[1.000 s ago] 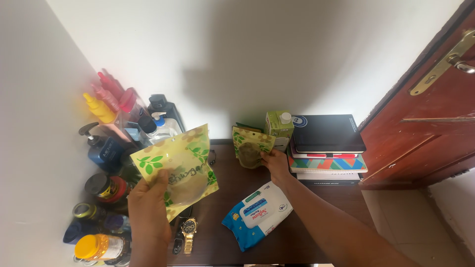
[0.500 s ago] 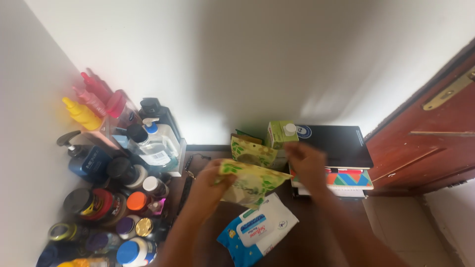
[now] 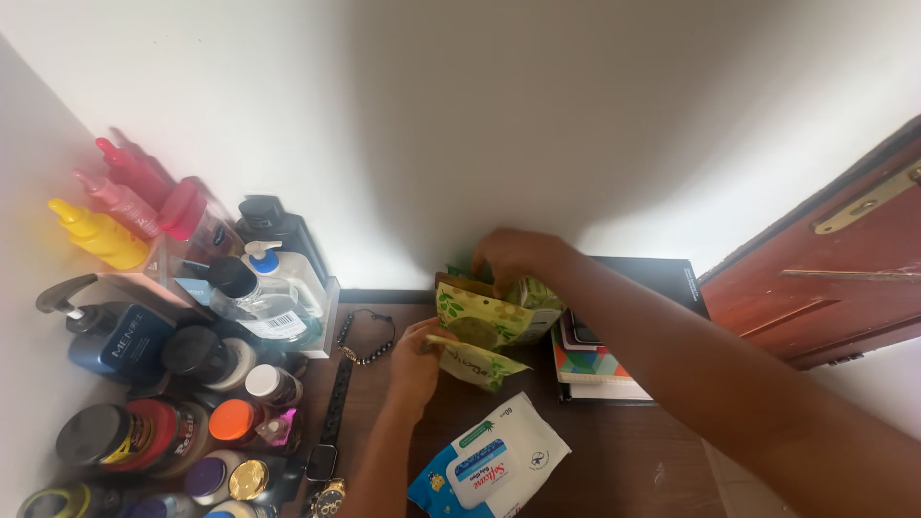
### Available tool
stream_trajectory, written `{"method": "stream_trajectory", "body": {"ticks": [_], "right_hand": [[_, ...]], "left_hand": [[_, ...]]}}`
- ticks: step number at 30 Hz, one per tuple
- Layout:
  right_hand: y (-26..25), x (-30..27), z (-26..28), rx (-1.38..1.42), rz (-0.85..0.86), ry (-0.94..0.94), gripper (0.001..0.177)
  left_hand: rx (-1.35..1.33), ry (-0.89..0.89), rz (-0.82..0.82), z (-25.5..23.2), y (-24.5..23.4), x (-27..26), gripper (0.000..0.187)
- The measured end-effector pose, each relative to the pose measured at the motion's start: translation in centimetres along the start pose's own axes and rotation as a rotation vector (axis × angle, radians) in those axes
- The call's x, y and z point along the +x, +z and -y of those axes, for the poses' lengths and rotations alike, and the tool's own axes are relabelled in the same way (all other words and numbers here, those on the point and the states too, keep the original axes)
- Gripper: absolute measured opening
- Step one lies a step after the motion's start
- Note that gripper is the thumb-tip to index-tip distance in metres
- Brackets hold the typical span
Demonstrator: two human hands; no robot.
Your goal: Organizing and tidying a desk and storage area by moving notebooks, a laptop, and small packages.
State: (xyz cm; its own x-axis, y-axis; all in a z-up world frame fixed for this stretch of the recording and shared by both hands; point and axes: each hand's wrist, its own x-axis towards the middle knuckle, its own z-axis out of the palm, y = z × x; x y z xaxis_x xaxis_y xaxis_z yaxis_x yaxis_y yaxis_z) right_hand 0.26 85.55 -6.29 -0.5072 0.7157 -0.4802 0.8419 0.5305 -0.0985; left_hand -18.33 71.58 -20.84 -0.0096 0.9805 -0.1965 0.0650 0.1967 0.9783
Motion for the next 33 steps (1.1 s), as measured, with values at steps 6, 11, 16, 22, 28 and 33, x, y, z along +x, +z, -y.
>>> {"method": "stream_trajectory", "body": {"ticks": [6,11,16,22,28,33], "right_hand": [[3.9,3.6,-1.8,-0.109,-0.200,0.039,0.019],[2.9,2.0,0.0,-0.008,-0.293,-0.049,0.017],[2.4,1.7,0.1,-0.045,-0.225,-0.028,0.036],[3.2,2.9,0.0,-0.143,-0.135,0.042,0.020],[4.4,4.1,-1.8,-0.219,-0.233,0.037,0.007],[3.2,2.8,-3.6,-0.057,-0.579,-0.164,0.015]], "left_hand": [[-0.011,-0.104,-0.056,-2.3,0.7,-0.1,0.022],[-0.016,-0.012,-0.024,-0.9,0.4,0.9,0.023],[0.021,0.034,0.030,-2.9,-0.1,0.7,0.021],[0.145,0.041,-0.013,-2.1,-0.2,2.1,0.026],[0.349,0.174,-0.032,-1.8,-0.8,2.9,0.025],[-0.288,-0.027,-0.012,1.0,-1.6,3.7,0.015]]}}
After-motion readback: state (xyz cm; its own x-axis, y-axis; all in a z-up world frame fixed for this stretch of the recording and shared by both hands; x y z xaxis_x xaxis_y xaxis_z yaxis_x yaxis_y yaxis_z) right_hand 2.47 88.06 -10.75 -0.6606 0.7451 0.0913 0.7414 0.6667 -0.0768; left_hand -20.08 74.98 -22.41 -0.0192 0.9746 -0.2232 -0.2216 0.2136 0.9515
